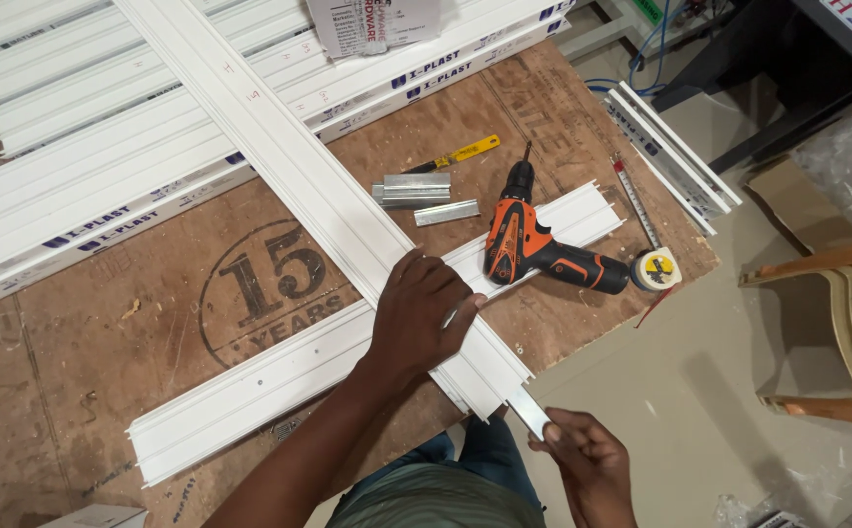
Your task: The person is assembling white plastic or aluminum profiles on a wooden workbench, using a tape measure, pencil, screws, and a power drill.
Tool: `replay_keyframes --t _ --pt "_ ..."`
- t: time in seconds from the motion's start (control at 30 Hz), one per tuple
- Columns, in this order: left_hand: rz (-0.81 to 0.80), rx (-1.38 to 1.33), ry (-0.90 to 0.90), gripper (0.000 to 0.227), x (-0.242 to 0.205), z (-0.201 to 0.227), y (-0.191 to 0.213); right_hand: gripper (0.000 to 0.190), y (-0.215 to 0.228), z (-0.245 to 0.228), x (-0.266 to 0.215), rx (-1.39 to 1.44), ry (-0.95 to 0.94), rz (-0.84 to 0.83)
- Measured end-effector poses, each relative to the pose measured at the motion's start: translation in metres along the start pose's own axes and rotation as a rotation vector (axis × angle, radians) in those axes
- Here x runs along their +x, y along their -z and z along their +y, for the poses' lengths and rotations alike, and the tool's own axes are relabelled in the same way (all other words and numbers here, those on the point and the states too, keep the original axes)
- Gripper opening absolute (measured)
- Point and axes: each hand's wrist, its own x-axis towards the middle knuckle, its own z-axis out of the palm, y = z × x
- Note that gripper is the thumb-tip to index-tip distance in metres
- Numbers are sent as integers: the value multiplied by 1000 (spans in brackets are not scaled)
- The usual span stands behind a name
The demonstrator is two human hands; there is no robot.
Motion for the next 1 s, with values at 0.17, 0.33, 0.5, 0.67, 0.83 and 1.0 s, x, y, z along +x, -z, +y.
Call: replay_keyframes --t 0.17,0.33,0.5,0.67,0.83,1.0 --pt "9 -6 -1 21 0 -1 0 25 -34 -19 9 14 -34 -85" --pt "15 -7 2 21 -2 -3 -3 26 -47 -24 11 163 -79 -152" --pt "-2 -16 22 22 -1 -2 -1 22 -46 -21 15 170 -78 -165" --pt "8 -11 14 23 -1 -2 -3 17 -49 -14 20 162 -69 -131" --pt "7 0 9 23 -1 -2 -2 15 -51 -10 21 193 -74 -120" --pt "17 -10 9 22 -1 -2 -2 13 -57 -11 23 238 -58 -125"
